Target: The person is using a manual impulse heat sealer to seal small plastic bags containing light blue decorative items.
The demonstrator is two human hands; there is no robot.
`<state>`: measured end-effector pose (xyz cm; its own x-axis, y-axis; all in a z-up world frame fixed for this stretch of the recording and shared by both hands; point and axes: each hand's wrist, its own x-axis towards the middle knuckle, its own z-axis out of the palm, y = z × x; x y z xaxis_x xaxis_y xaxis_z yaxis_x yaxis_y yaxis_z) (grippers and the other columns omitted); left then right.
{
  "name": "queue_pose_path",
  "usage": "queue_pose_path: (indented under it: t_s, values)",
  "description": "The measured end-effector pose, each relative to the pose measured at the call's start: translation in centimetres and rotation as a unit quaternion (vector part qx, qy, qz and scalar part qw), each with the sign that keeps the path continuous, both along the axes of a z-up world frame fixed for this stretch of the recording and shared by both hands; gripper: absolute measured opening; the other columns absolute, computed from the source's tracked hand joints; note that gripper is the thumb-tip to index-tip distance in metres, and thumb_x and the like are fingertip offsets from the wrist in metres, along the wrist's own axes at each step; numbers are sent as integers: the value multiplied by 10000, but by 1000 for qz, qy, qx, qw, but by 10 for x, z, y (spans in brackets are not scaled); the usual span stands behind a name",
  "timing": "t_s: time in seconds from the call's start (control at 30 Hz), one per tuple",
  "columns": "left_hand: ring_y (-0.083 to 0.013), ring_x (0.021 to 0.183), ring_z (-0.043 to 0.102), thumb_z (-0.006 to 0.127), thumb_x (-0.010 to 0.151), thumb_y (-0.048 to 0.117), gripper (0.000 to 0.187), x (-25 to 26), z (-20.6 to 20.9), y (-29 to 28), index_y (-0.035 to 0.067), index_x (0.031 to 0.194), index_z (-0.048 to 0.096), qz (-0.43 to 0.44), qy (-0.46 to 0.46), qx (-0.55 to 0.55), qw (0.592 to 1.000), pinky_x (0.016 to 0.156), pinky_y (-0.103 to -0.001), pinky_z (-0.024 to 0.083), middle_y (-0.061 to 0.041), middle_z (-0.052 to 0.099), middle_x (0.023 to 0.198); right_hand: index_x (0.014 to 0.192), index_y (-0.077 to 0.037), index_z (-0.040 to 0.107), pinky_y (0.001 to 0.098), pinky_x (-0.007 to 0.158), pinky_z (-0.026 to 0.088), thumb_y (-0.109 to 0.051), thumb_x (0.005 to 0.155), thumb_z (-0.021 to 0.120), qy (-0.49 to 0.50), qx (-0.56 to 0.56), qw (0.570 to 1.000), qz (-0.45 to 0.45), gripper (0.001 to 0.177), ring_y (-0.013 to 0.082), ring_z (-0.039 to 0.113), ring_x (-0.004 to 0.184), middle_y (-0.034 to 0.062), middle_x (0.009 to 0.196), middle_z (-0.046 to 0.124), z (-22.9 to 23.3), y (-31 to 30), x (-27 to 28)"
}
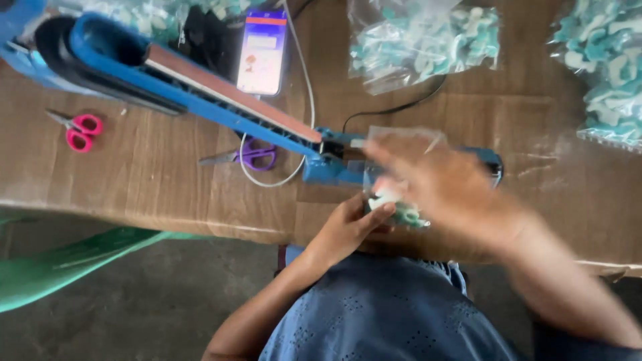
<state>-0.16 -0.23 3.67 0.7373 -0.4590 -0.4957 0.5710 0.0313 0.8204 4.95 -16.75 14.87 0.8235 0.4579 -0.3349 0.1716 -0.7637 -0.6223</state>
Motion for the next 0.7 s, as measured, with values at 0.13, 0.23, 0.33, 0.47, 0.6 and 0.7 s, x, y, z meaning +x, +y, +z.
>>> queue_pose_path:
  t_s: [0.13,0.23,0.33,0.47,0.6,0.7]
  values:
    - [-134,970,724,600,938,468,481,0,-5,0,94,1239,639,-17,-50,8,999,860,-268,559,-17,728,1077,1584,-226,442,254,285,403,-478,1060,304,-103,-154,982,36,598,122,469,329,65,596,658,-6,-12,51]
    - [-341,978,735,678,909,561,632,-1,-3,-7,-24,1146,659,-20,-58,79,995,888,-460,546,-230,742,930,1573,-167,442,692,1138,353,-597,1064,315,94,-181,979,-5,679,478,547,1324,254,1382,628,-14,-7,81]
    - [-174,922,740,777,897,426,527,-5,-18,-6,-20,1156,666,30,-37,11,999,890,-345,584,-106,750,910,1495,-121,554,586,988,512,-527,1005,524,157,-83,984,-2,637,399,665,1182,216,1292,684,-21,-4,102]
    - [-148,910,700,760,908,349,455,-8,-35,1,19,1195,634,24,-55,-44,997,855,-292,576,-79,730,959,1407,-96,621,386,742,544,-314,939,648,201,-25,979,-31,517,250,658,942,91,1086,695,-13,-1,110]
    - [-112,900,665,704,928,351,438,-9,-31,5,74,1247,590,3,-81,-78,994,869,-253,572,-18,683,1007,1043,-101,834,333,801,519,-248,934,749,183,-50,981,-38,202,185,659,870,43,923,763,-18,-10,113]
    - [-127,924,697,688,918,371,494,-9,-25,7,63,1291,588,-1,-79,-54,995,879,-252,595,-38,701,1060,1018,-105,855,306,608,465,-225,959,727,111,-19,993,27,184,164,638,682,59,728,734,-29,-24,114]
